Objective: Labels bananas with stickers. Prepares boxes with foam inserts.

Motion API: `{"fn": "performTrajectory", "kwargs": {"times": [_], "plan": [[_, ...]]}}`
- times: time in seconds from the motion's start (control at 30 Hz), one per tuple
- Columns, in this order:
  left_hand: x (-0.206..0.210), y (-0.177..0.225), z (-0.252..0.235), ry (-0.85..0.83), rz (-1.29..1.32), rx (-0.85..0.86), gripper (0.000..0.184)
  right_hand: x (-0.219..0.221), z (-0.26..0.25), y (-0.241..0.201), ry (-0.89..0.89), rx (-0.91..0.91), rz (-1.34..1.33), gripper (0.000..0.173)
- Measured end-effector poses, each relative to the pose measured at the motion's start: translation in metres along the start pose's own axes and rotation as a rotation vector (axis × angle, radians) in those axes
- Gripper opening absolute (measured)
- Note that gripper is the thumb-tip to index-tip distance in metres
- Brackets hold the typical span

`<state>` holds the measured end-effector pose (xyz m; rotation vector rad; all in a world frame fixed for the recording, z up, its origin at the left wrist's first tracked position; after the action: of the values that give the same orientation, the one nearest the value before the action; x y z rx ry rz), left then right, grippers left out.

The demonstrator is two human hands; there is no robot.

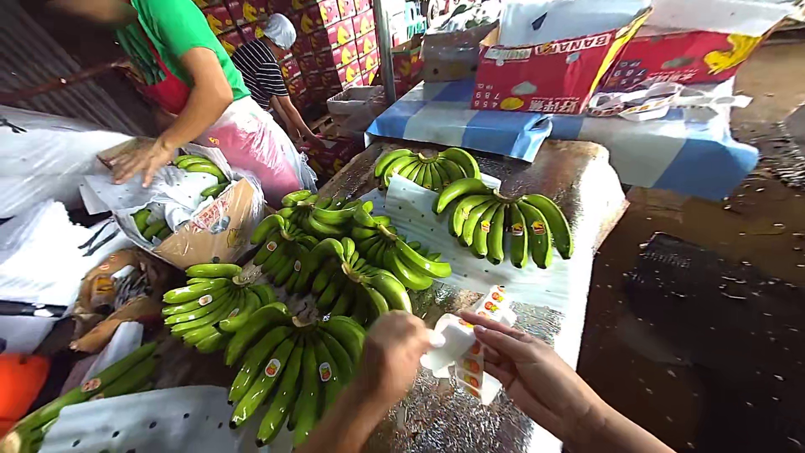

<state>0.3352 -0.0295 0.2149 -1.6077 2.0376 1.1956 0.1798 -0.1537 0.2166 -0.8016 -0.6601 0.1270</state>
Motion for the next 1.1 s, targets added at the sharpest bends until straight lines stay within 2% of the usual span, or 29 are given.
{"fn": "performTrajectory", "kwargs": {"times": [0.07,0.13,0.2,0.27,0.43,0.57,0.7,0.8,0.9,0.93,0.97,1.03,1.07,1.1], "plan": [[-0.025,-0.049,-0.013,-0.132,0.044,-0.476,0.015,-0.008,-0.012,0.002,0.069,-0.082,0.040,0.024],[-0.039,-0.121,-0.017,-0.234,-0.016,-0.807,0.026,-0.013,-0.019,0.002,0.091,-0.150,0.109,0.024],[-0.041,-0.179,-0.012,-0.321,-0.099,-0.951,0.028,-0.013,-0.020,0.003,0.059,-0.191,0.172,0.031],[-0.037,-0.211,-0.012,-0.388,-0.164,-0.999,0.026,-0.011,-0.023,0.003,0.009,-0.210,0.230,0.037],[-0.015,-0.238,-0.016,-0.445,-0.138,-1.003,0.023,-0.004,-0.026,0.003,-0.039,-0.246,0.344,0.024],[-0.012,-0.242,-0.012,-0.527,-0.021,-0.988,0.020,-0.007,-0.031,0.000,-0.034,-0.322,0.337,0.027],[-0.007,-0.244,-0.008,-0.552,-0.042,-1.001,0.021,-0.005,-0.037,0.001,-0.049,-0.324,0.313,0.026],[0.000,-0.242,-0.016,-0.581,-0.245,-1.042,0.025,0.002,-0.038,0.001,-0.056,-0.323,0.298,0.024],[-0.005,-0.218,-0.029,-0.661,-0.588,-1.064,0.049,0.006,-0.038,0.002,-0.051,-0.312,0.299,0.025],[-0.008,-0.209,-0.030,-0.598,-0.622,-1.016,0.047,0.006,-0.037,0.002,-0.049,-0.303,0.298,0.026],[-0.012,-0.197,-0.030,-0.466,-0.587,-0.920,0.039,0.007,-0.036,0.002,-0.048,-0.296,0.302,0.028],[-0.019,-0.157,-0.029,-0.114,-0.370,-0.612,0.018,0.010,-0.035,0.002,-0.051,-0.281,0.316,0.032],[-0.020,-0.130,-0.029,0.001,-0.243,-0.455,0.011,0.012,-0.035,0.003,-0.057,-0.274,0.321,0.034],[-0.018,-0.101,-0.028,0.041,-0.120,-0.330,0.007,0.014,-0.034,0.005,-0.068,-0.262,0.331,0.035]]}}
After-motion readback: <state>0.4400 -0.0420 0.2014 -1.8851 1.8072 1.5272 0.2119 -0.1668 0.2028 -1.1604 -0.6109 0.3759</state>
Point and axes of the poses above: each hand's wrist, its own z-axis away from the middle knuckle, its own x-axis out of the palm, y = z × x, the point moved 2 cm from there along -z, towards the middle knuckle, and after that the axes turned 6 degrees about -z, right-handed, at the moved point
